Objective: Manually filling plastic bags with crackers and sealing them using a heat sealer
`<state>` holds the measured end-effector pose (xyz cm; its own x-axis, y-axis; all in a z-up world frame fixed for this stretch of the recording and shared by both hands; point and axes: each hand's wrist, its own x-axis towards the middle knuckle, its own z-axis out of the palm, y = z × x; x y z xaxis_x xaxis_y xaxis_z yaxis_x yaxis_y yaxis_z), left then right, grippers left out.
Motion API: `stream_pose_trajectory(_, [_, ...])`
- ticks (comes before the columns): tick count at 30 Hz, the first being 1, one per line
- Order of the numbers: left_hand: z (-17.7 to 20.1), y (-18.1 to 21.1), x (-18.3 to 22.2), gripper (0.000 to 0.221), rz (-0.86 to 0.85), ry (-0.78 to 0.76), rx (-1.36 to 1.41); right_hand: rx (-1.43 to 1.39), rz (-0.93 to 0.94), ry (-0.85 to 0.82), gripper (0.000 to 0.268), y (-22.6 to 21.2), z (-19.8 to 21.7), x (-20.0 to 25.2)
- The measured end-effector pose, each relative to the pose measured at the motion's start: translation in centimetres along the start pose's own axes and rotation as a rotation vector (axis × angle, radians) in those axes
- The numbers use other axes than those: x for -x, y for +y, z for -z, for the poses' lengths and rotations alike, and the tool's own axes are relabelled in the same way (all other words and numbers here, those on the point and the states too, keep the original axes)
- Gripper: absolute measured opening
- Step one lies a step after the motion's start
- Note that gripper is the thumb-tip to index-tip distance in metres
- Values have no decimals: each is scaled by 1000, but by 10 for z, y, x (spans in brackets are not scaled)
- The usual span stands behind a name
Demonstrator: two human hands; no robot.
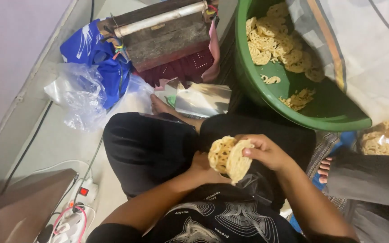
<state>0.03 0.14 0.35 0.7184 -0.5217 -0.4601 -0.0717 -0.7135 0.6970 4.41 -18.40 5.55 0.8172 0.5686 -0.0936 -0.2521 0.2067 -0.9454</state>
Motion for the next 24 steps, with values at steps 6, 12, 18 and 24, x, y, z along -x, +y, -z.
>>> stream_pose_trajectory(6, [15,-2,9,102,77,-263,267,11,55,106,18,-3,13,14])
stream_pose_trajectory(12, [31,2,11,109,162,-493,77,38,136,79,22,-25,18,10])
stream_pose_trajectory(18, [-28,-44,-14,104,52,-335,351,191,199,84,25,-31,39,16])
stream_pose_trajectory(24, [-73,-70,-28,30,35,78,796,187,121,64,22,-42,29,11])
